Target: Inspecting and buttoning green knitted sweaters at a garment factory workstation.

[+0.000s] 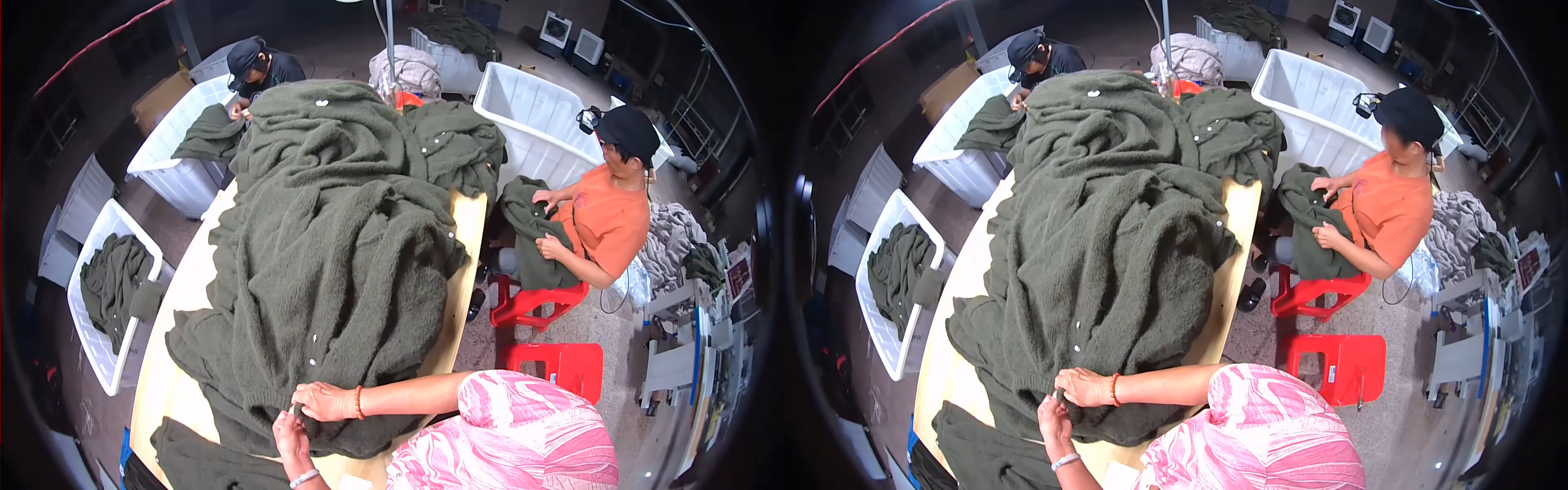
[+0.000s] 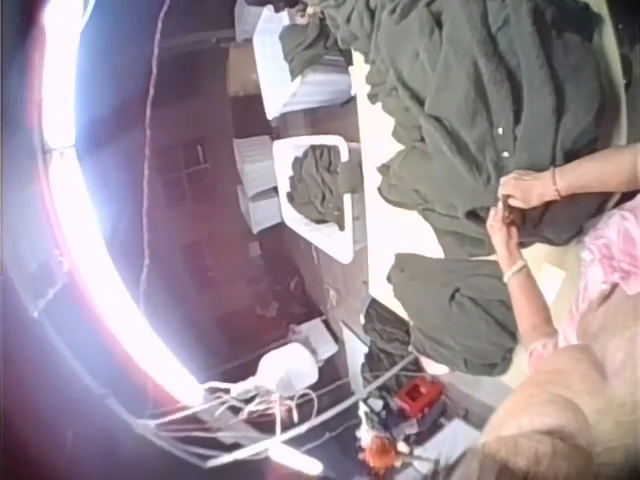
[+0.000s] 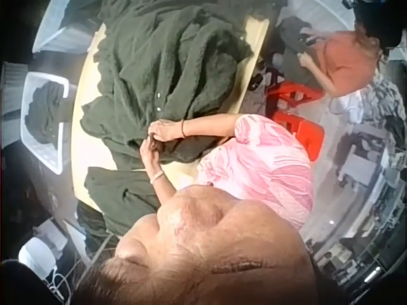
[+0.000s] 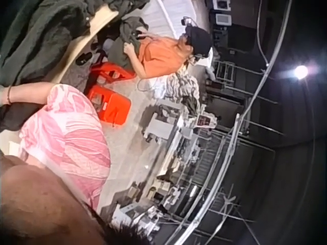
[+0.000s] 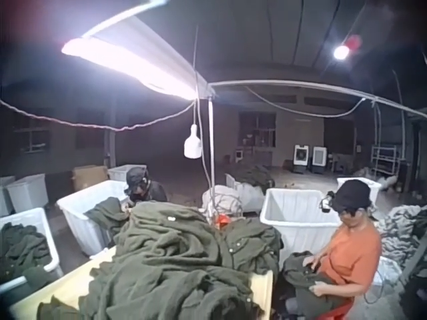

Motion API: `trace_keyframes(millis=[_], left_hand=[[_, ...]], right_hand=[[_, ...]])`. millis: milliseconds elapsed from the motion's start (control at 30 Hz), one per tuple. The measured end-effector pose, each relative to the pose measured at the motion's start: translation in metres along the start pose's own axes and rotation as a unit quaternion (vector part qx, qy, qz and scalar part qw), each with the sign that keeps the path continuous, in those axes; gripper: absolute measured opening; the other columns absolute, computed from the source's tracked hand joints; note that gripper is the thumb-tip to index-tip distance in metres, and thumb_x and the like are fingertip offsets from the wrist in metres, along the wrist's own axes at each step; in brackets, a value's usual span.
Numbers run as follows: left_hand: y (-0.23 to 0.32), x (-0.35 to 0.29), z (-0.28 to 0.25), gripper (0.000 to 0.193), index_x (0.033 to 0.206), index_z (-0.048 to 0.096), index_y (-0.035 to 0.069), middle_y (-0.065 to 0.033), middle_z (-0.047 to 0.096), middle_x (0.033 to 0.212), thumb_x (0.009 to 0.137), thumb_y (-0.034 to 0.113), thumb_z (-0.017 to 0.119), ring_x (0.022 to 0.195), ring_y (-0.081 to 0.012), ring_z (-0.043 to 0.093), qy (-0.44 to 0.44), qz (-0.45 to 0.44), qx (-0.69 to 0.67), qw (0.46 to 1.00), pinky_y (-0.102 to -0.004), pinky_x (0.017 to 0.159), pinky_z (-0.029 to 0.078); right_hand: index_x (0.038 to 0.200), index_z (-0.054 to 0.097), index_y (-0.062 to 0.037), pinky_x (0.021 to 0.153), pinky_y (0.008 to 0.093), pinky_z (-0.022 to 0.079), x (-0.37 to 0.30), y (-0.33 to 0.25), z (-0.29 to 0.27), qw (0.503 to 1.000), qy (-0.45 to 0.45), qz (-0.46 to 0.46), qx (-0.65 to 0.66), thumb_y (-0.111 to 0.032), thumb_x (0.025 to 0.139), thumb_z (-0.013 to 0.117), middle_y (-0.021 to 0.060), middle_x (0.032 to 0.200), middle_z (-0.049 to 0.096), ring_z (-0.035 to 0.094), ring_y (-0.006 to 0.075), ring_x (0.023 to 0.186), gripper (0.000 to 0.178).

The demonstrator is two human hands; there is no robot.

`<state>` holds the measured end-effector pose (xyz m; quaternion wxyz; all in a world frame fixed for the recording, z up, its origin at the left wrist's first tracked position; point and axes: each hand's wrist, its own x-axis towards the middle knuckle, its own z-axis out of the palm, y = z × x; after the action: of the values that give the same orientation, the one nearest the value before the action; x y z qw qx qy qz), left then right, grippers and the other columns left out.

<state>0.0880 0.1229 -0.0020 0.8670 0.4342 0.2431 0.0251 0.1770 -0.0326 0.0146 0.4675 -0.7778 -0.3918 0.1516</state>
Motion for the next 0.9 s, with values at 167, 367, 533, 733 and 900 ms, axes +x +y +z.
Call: trace_keyframes(millis=[167, 367, 533, 733, 900], left_hand=[[0.006, -0.007, 0.007, 0.021, 0.076, 0.048, 0.011, 0.001, 0.051, 0.069, 0.085, -0.001, 0.061, 0.06, -0.0099, 0.051, 0.053, -0.038, 0.026, 0.998, -0.0234, 0.057, 0.041], [0.009, -0.019, 0.025, 0.016, 0.08, 0.05, 0.011, 0.005, 0.049, 0.071, 0.089, 0.004, 0.061, 0.062, -0.0048, 0.048, 0.085, -0.043, 0.071, 0.993, -0.0188, 0.057, 0.039], [0.002, -0.024, 0.018, 0.005, 0.091, 0.056, 0.009, 0.0068, 0.052, 0.076, 0.091, 0.01, 0.061, 0.065, -0.0024, 0.047, 0.045, -0.006, 0.1, 0.994, -0.0174, 0.058, 0.038], [-0.004, -0.021, 0.004, 0.007, 0.095, 0.059, 0.01, 0.0073, 0.055, 0.078, 0.092, 0.016, 0.061, 0.064, -0.0023, 0.047, 0.049, -0.004, 0.085, 0.995, -0.0176, 0.056, 0.037], [-0.008, -0.017, 0.004, 0.006, 0.092, 0.058, 0.01, 0.0047, 0.057, 0.076, 0.091, 0.014, 0.062, 0.059, -0.0053, 0.049, 0.086, -0.035, 0.036, 0.995, -0.0186, 0.054, 0.041]], right_hand=[[0.088, 0.057, -0.0001, 0.079, 0.0422, 0.05, -0.001, 0.008, 0.012, 0.992, 0.017, -0.082, -0.095, -0.01, 0.082, 0.056, 0.0182, 0.09, 0.056, 0.06, 0.0355, 0.088, 0.012], [0.084, 0.056, 0.0001, 0.076, 0.0436, 0.051, 0.002, 0.007, 0.005, 0.991, -0.02, -0.081, -0.105, -0.011, 0.079, 0.058, 0.0188, 0.088, 0.056, 0.061, 0.0372, 0.085, 0.012], [0.089, 0.061, 0.0018, 0.079, 0.0437, 0.05, 0.008, 0.008, -0.004, 0.995, -0.052, -0.05, -0.074, -0.015, 0.077, 0.06, 0.0196, 0.09, 0.06, 0.062, 0.0378, 0.087, 0.021], [0.1, 0.067, 0.0025, 0.083, 0.0422, 0.05, 0.01, 0.007, -0.015, 0.997, -0.065, -0.031, -0.006, -0.016, 0.078, 0.059, 0.0215, 0.096, 0.063, 0.062, 0.0381, 0.09, 0.03], [0.099, 0.067, 0.0014, 0.08, 0.043, 0.05, 0.002, 0.002, -0.013, 0.997, -0.069, -0.042, -0.003, -0.013, 0.079, 0.061, 0.0196, 0.092, 0.061, 0.061, 0.0377, 0.089, 0.026]])
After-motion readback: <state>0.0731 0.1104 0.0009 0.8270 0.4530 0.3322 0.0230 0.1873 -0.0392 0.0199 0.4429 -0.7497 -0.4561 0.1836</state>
